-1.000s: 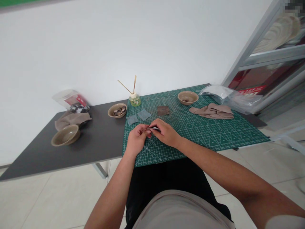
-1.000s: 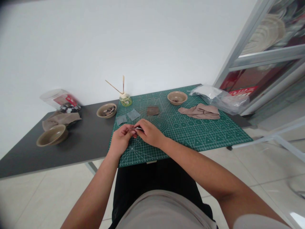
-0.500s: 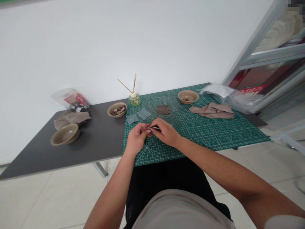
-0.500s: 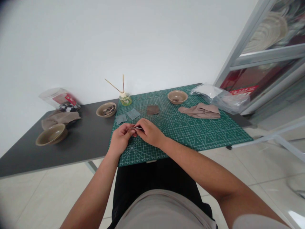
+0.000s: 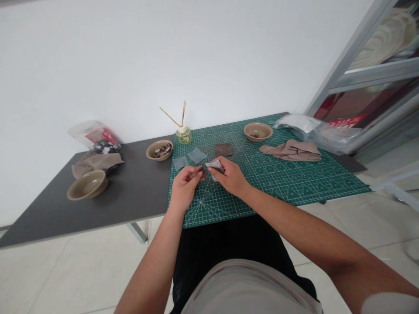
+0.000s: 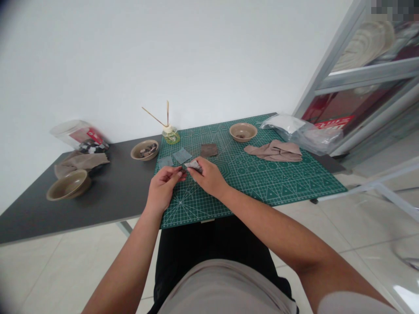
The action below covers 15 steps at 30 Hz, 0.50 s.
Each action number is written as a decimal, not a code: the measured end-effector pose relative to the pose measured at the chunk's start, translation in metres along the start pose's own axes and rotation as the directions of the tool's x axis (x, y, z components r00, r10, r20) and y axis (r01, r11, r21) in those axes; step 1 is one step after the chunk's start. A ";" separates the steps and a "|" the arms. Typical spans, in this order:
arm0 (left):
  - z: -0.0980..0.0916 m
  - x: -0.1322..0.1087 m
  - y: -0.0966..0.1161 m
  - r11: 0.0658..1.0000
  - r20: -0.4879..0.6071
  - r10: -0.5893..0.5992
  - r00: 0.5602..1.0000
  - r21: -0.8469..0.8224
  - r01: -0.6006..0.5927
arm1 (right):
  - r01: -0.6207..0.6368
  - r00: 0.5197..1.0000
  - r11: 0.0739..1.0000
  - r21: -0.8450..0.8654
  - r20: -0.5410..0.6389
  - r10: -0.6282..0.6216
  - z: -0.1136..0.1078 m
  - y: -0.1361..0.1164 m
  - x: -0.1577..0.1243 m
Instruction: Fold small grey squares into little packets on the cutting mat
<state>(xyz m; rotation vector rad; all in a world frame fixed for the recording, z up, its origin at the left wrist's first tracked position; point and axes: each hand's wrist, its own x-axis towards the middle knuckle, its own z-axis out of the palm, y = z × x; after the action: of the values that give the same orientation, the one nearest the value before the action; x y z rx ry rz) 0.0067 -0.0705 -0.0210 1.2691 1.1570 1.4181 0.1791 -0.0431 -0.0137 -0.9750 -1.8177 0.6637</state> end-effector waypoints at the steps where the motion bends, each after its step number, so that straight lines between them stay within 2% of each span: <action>1: 0.000 0.000 -0.001 1.000 0.004 -0.004 1.000 0.005 0.004 | 0.022 1.000 1.000 -0.004 0.011 -0.022 0.000 0.000 0.000; 6: 0.000 -0.001 -0.001 0.998 0.032 -0.054 0.998 0.020 0.054 | 0.038 0.996 0.999 -0.002 0.076 -0.038 -0.001 -0.001 0.000; 15: -0.001 0.000 0.000 0.994 -0.026 -0.094 0.995 0.051 0.095 | 0.057 0.991 0.998 -0.023 0.123 -0.054 0.003 0.003 0.002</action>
<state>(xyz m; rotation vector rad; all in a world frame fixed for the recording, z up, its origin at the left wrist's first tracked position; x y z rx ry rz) 0.0057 -0.0706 -0.0206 1.2205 1.2609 1.3443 0.1771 -0.0398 -0.0160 -0.9147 -1.9583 0.6789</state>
